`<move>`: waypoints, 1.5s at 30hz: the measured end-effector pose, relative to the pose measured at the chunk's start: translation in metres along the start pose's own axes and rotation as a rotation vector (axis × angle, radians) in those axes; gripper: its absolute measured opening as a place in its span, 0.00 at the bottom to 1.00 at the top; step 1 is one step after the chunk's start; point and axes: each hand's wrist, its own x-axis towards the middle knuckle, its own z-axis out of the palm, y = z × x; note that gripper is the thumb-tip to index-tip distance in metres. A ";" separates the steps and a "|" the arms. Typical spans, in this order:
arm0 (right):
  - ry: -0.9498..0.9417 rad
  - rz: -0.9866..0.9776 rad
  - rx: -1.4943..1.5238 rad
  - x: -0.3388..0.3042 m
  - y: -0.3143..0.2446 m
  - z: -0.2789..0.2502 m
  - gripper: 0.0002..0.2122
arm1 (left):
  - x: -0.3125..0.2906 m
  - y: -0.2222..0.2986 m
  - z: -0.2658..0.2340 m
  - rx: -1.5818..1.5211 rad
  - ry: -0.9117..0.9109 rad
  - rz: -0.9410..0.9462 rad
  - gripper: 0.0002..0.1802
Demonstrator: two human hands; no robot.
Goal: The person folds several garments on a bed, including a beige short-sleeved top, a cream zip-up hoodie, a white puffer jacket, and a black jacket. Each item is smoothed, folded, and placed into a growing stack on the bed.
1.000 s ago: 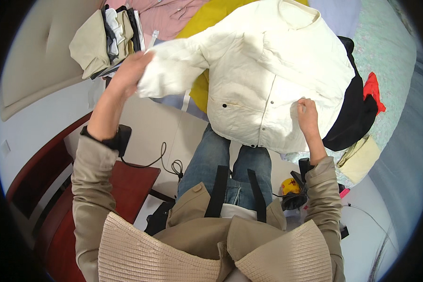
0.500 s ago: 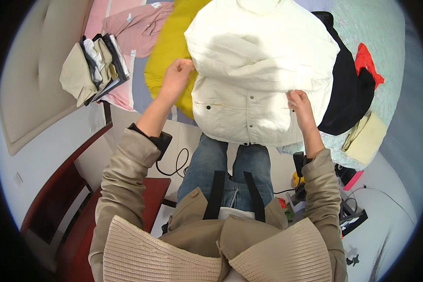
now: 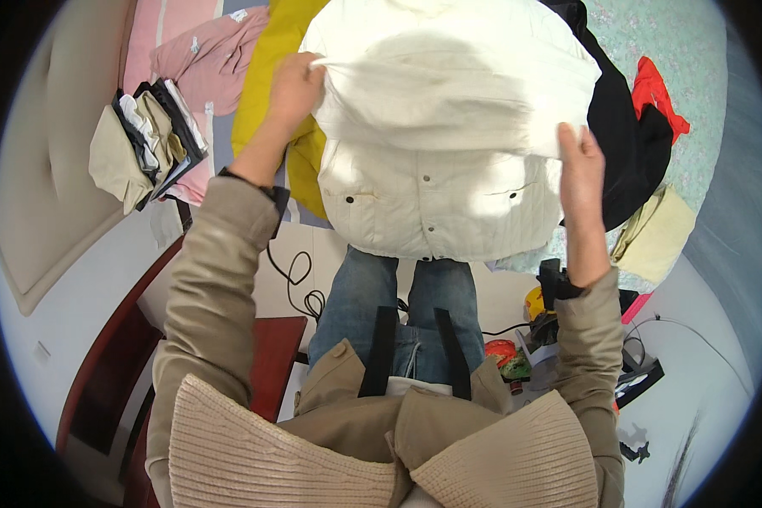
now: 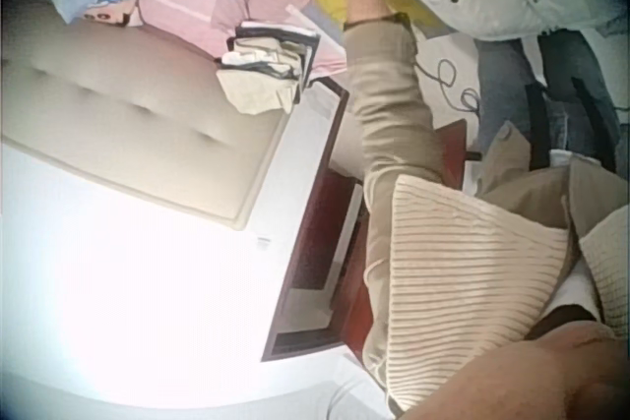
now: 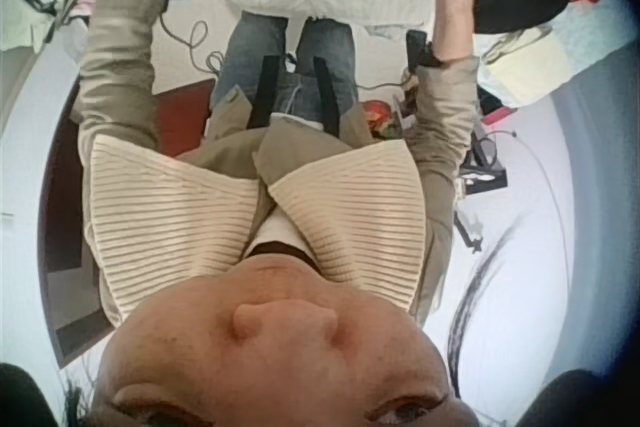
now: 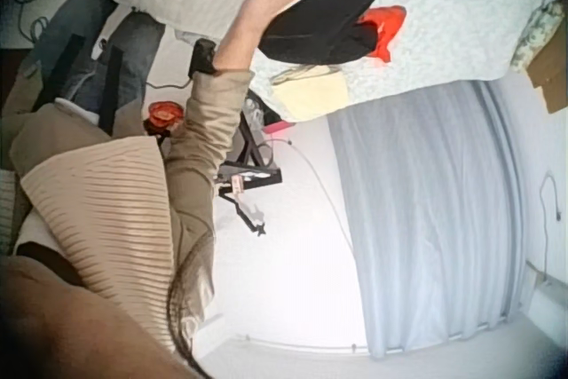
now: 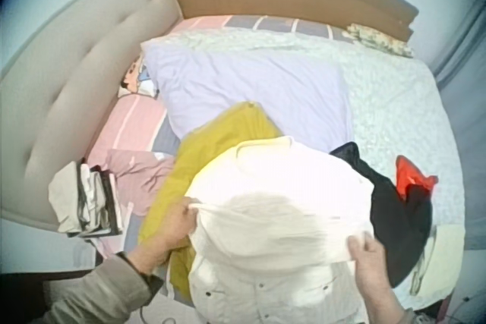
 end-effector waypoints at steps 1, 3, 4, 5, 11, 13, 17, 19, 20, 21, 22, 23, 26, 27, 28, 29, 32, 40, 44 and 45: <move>-0.023 -0.084 0.076 0.004 -0.010 -0.006 0.11 | 0.004 0.003 -0.005 -0.041 0.053 -0.012 0.13; 0.065 -0.054 -0.030 0.023 -0.027 -0.021 0.11 | 0.011 0.012 -0.015 -0.073 0.145 -0.039 0.13; 0.082 -0.082 -0.237 0.034 -0.030 -0.027 0.12 | 0.017 0.017 -0.015 -0.051 0.134 -0.034 0.16; 0.216 -0.105 -0.397 0.048 -0.028 -0.027 0.13 | 0.019 0.025 -0.010 0.004 0.186 -0.014 0.17; 0.305 -0.476 -0.707 0.076 0.003 -0.013 0.20 | -0.005 0.070 0.050 0.160 0.380 0.266 0.30; 0.177 -0.834 -1.084 0.073 0.017 -0.004 0.23 | -0.029 0.086 0.071 0.306 0.130 0.349 0.31; 0.075 -0.484 -1.079 0.070 0.047 -0.015 0.23 | -0.030 0.101 0.088 0.429 -0.149 0.299 0.32; 0.209 -0.272 -0.796 0.070 0.057 -0.041 0.25 | -0.029 0.109 0.093 0.380 -0.034 0.321 0.30; 0.249 -0.236 -0.855 0.064 0.062 -0.055 0.26 | -0.031 0.114 0.094 0.385 -0.018 0.324 0.30; 0.309 -0.165 -0.902 0.058 0.068 -0.065 0.26 | -0.034 0.120 0.095 0.381 0.047 0.356 0.29; 0.250 -0.073 -0.856 0.053 0.073 -0.073 0.26 | -0.037 0.126 0.097 0.312 -0.046 0.396 0.29; 0.210 0.058 -0.801 0.048 0.077 -0.079 0.26 | -0.042 0.133 0.099 0.229 -0.094 0.459 0.29; 0.062 0.228 -0.732 0.038 0.077 -0.085 0.26 | -0.054 0.154 0.110 -0.034 -0.263 0.438 0.27; 0.009 0.248 -0.725 0.036 0.072 -0.083 0.25 | -0.056 0.160 0.115 -0.124 -0.323 0.396 0.27; -0.062 0.234 -0.633 0.034 0.064 -0.081 0.24 | -0.057 0.163 0.119 -0.114 -0.284 0.379 0.24; -0.104 0.235 -0.441 0.029 0.054 -0.078 0.24 | -0.057 0.165 0.122 -0.099 -0.300 0.359 0.24; -0.217 0.256 0.049 0.004 0.014 -0.062 0.25 | -0.051 0.165 0.126 -0.103 -0.318 0.330 0.21; -0.670 -0.102 -0.485 -0.054 -0.032 0.086 0.32 | -0.052 0.139 0.069 -1.154 -0.579 -0.540 0.35; -0.746 0.166 -0.661 -0.062 0.000 0.178 0.34 | -0.073 0.094 0.031 -1.697 -0.290 -0.815 0.37; -0.769 0.221 -0.671 -0.065 0.008 0.192 0.34 | -0.079 0.083 0.027 -1.669 -0.279 -0.717 0.37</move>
